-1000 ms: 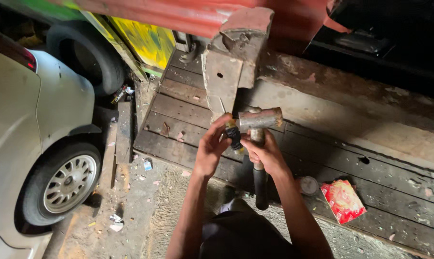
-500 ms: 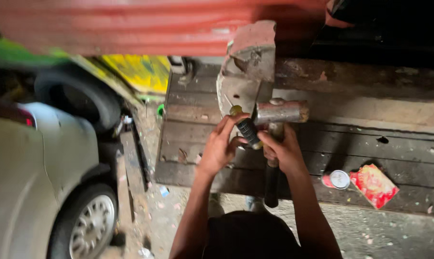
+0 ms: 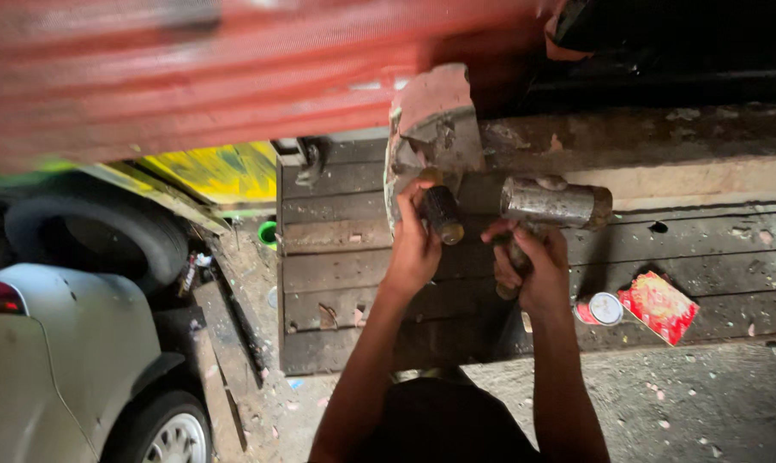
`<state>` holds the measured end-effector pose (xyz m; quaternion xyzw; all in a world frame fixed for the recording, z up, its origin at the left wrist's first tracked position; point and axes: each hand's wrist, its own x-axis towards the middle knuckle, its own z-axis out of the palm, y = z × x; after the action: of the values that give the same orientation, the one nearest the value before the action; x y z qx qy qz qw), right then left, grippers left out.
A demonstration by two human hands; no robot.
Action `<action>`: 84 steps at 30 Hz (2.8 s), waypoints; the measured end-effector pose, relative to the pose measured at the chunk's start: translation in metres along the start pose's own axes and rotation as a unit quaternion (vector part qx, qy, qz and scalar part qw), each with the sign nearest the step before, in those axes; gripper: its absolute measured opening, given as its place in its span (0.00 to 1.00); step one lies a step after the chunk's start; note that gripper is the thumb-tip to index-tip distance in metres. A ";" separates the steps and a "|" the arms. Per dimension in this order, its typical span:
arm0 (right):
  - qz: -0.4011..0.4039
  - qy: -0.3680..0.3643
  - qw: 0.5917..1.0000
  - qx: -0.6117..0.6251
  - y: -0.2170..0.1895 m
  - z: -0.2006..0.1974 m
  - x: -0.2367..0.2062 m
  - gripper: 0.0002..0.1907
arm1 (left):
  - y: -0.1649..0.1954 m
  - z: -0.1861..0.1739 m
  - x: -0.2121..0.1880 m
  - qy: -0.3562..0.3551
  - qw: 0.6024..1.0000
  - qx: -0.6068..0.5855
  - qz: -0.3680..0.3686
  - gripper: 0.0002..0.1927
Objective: The person uses a hammer and a metal tool to repeatedly strike a section of a car's body panel, likely to smooth out a dent or reshape the metal. The person also briefly handles a screwdriver.
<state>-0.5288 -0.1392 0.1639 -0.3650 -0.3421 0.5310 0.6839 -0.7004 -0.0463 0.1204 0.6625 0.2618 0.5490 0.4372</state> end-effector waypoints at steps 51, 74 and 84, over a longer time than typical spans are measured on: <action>-0.381 -0.057 0.702 -0.599 -0.098 0.063 0.039 0.14 | 0.003 -0.001 0.118 -0.006 0.958 0.249 0.141 0.28; -0.055 0.077 0.937 -0.335 -0.045 0.010 0.037 0.09 | 0.015 -0.011 0.085 0.012 0.981 0.150 0.126 0.30; -0.270 -0.017 0.897 -0.349 -0.104 0.060 0.014 0.20 | 0.012 -0.013 0.118 -0.003 0.968 0.219 0.120 0.30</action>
<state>-0.5280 -0.1353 0.2847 -0.4645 -0.6027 0.1789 0.6237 -0.6840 0.0497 0.1899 0.7704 0.2926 0.5246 0.2137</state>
